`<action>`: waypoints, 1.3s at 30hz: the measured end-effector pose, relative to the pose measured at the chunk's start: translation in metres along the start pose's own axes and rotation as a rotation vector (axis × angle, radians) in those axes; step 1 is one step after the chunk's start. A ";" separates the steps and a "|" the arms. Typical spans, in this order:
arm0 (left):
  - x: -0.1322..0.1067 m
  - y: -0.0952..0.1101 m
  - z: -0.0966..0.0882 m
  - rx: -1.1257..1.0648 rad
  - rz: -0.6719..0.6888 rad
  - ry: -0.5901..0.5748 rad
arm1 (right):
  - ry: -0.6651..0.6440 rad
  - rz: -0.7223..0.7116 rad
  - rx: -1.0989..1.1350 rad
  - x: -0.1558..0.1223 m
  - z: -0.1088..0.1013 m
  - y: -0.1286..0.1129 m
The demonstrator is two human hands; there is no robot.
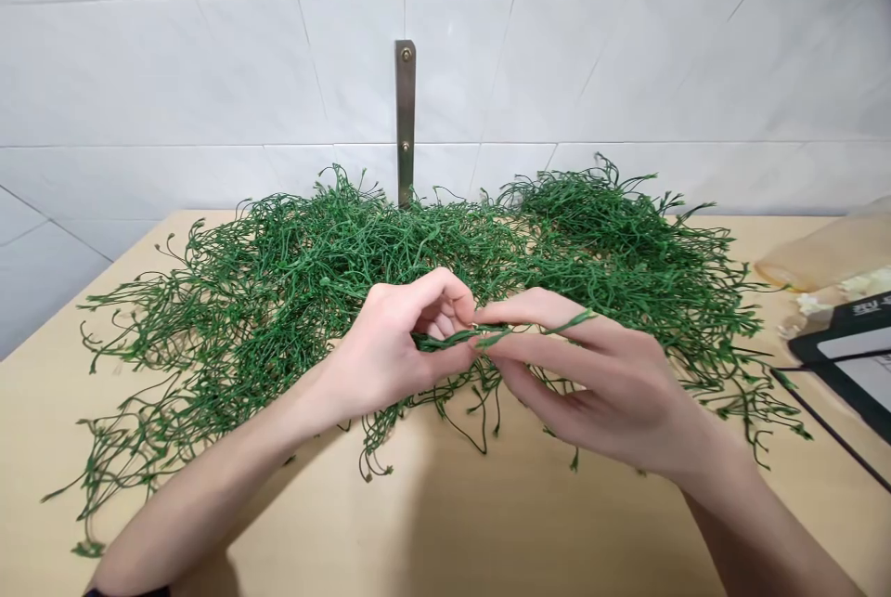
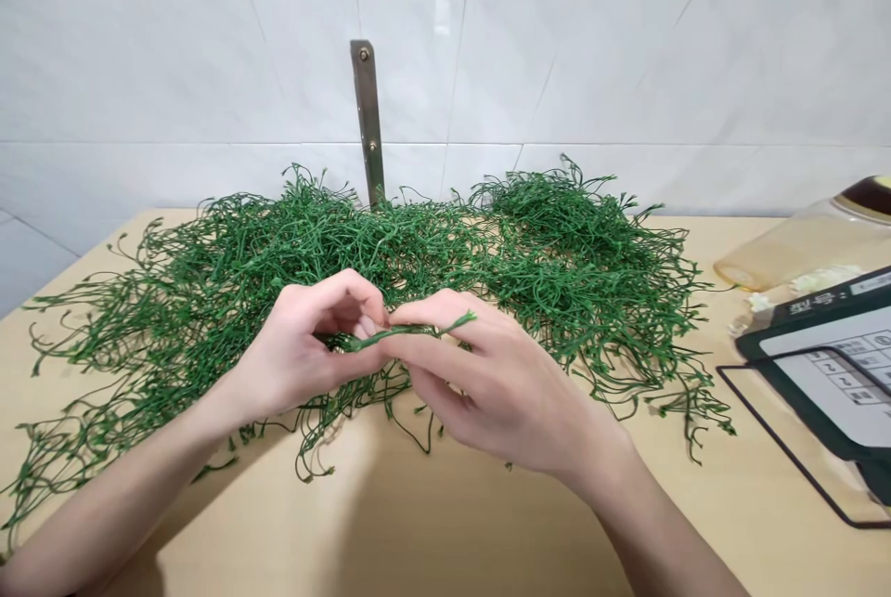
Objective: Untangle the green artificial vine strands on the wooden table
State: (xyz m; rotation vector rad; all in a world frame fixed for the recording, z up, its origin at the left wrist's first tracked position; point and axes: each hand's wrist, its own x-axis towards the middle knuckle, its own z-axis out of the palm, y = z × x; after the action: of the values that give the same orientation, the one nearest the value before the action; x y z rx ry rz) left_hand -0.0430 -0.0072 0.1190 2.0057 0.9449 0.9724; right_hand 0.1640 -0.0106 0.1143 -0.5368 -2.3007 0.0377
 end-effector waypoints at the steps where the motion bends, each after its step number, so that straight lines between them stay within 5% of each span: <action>1: 0.000 0.000 0.000 0.013 0.014 0.000 | 0.005 0.000 -0.008 -0.001 0.000 0.000; 12: 0.000 -0.002 0.002 -0.001 0.041 0.002 | -0.004 -0.001 -0.068 -0.003 0.003 0.004; 21: -0.003 0.002 0.000 0.105 0.051 0.028 | -0.154 0.068 -0.268 -0.001 -0.011 0.002; 31: -0.024 0.018 0.026 0.122 0.148 0.059 | -0.169 0.021 -0.283 -0.001 -0.035 -0.026; 36: -0.025 -0.002 0.040 0.214 0.235 0.040 | -0.195 0.068 -0.238 -0.003 -0.022 -0.024; 39: -0.024 -0.016 0.045 0.314 0.175 0.055 | -0.165 0.266 -0.053 -0.013 -0.002 -0.012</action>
State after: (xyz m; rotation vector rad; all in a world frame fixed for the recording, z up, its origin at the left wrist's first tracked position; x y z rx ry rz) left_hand -0.0210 -0.0319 0.0765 2.3667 1.0164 1.0281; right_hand 0.1693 -0.0273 0.1094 -0.8941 -2.3788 0.1552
